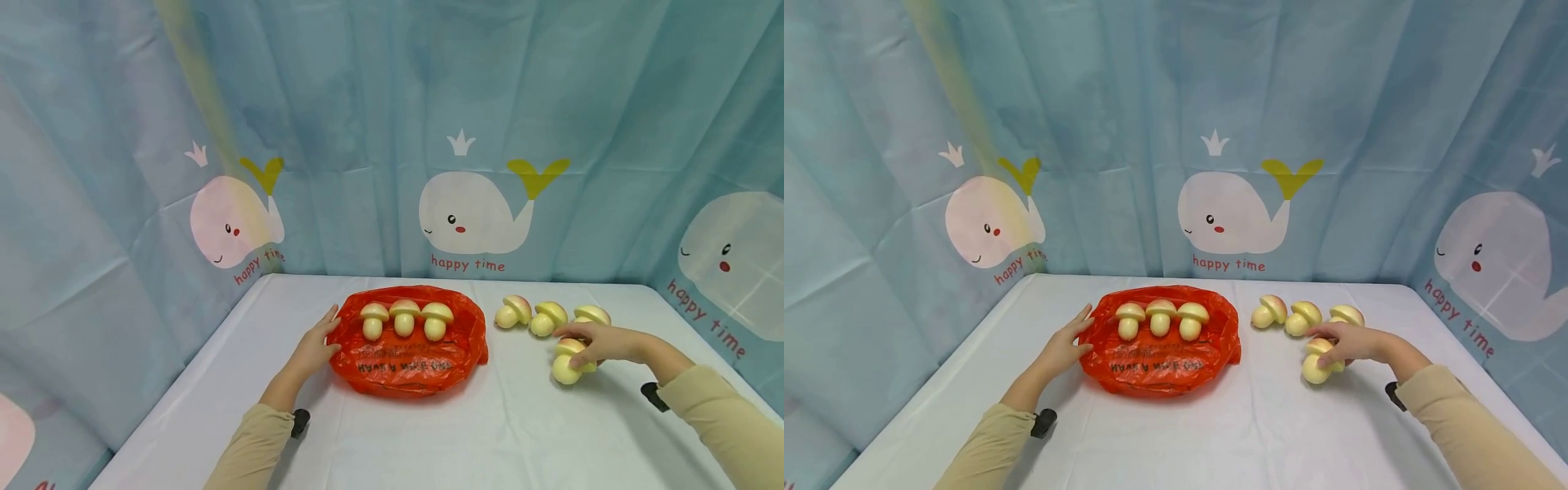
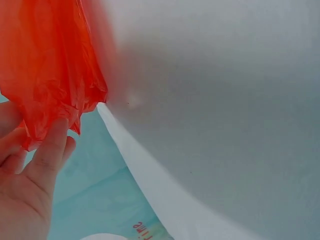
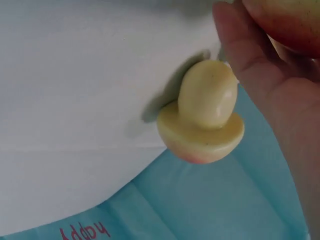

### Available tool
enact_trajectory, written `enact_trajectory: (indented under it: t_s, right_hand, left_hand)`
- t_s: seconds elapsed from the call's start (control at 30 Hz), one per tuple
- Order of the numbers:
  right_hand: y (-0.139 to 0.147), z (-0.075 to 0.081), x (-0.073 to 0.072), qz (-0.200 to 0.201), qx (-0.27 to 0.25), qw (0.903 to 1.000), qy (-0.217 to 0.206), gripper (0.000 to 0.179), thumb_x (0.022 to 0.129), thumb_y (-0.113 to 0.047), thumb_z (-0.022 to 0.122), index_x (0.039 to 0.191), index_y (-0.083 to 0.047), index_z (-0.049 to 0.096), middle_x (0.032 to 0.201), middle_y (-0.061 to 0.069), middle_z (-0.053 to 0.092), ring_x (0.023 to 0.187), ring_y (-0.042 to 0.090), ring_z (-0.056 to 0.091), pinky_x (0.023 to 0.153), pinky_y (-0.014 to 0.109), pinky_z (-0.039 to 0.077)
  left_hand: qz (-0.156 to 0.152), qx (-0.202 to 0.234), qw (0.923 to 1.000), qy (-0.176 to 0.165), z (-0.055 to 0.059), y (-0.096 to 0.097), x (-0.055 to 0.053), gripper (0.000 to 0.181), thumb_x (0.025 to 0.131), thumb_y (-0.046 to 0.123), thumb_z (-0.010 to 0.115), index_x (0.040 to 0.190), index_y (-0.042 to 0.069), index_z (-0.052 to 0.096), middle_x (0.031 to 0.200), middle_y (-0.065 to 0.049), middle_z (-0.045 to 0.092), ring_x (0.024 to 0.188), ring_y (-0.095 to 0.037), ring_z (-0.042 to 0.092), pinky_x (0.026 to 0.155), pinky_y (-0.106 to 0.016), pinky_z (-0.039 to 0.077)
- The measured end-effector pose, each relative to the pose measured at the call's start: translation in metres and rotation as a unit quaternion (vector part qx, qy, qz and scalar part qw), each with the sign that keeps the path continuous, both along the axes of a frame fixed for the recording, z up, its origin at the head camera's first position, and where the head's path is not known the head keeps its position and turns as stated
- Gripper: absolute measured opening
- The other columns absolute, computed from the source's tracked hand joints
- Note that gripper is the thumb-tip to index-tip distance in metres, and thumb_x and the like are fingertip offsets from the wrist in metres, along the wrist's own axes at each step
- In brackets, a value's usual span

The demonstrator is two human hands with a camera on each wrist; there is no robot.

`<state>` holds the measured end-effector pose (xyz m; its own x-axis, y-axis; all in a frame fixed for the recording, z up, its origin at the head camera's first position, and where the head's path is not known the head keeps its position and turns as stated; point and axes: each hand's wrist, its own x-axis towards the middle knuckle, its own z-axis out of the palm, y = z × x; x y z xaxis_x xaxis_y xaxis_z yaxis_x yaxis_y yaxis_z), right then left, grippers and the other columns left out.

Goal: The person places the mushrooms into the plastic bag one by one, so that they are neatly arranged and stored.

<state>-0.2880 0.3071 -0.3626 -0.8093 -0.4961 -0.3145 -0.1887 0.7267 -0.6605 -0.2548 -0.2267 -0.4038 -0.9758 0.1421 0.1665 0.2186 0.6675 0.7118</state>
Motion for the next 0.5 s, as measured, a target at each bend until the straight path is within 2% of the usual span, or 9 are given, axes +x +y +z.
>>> enact_trajectory:
  t_s: [0.1, 0.23, 0.37, 0.5]
  right_hand:
    - [-0.004, 0.0, 0.001, 0.001, -0.026, 0.9996, 0.012, 0.066, 0.087, -0.022, 0.069, 0.138, 0.011, 0.041, 0.124, 0.017, 0.05, 0.099, 0.022, 0.049, 0.074, 0.036, 0.047]
    - [-0.011, 0.002, 0.002, -0.011, -0.068, 0.9976, 0.005, 0.066, 0.09, -0.022, 0.065, 0.14, 0.011, 0.038, 0.122, 0.015, 0.049, 0.092, 0.021, 0.051, 0.073, 0.035, 0.048]
    - [-0.017, 0.004, 0.002, -0.038, -0.09, 0.9952, 0.009, 0.067, 0.091, -0.024, 0.065, 0.143, 0.007, 0.037, 0.133, 0.024, 0.042, 0.099, 0.022, 0.05, 0.076, 0.036, 0.048]
    - [-0.022, 0.006, 0.001, -0.055, -0.111, 0.9923, 0.007, 0.069, 0.092, -0.025, 0.064, 0.146, 0.005, 0.034, 0.146, 0.032, 0.028, 0.106, 0.024, 0.053, 0.079, 0.038, 0.052]
  left_hand:
    - [-0.004, -0.003, 1.0, 0.007, 0.0, -0.001, -0.001, 0.056, 0.086, -0.012, 0.058, 0.139, -0.015, 0.04, 0.158, -0.018, 0.02, 0.143, -0.04, 0.021, 0.112, -0.053, 0.025]
    - [-0.012, 0.002, 0.9999, 0.006, 0.0, -0.001, -0.001, 0.056, 0.087, -0.011, 0.059, 0.14, -0.015, 0.039, 0.158, -0.017, 0.019, 0.144, -0.038, 0.019, 0.113, -0.051, 0.023]
    - [-0.013, 0.006, 0.9999, 0.0, 0.0, 0.001, -0.002, 0.057, 0.087, -0.01, 0.059, 0.14, -0.015, 0.038, 0.159, -0.018, 0.018, 0.144, -0.038, 0.018, 0.113, -0.051, 0.024]
    - [-0.01, 0.006, 0.9999, -0.007, 0.001, 0.002, -0.003, 0.057, 0.087, -0.011, 0.058, 0.14, -0.015, 0.038, 0.159, -0.018, 0.019, 0.144, -0.039, 0.019, 0.112, -0.052, 0.026]
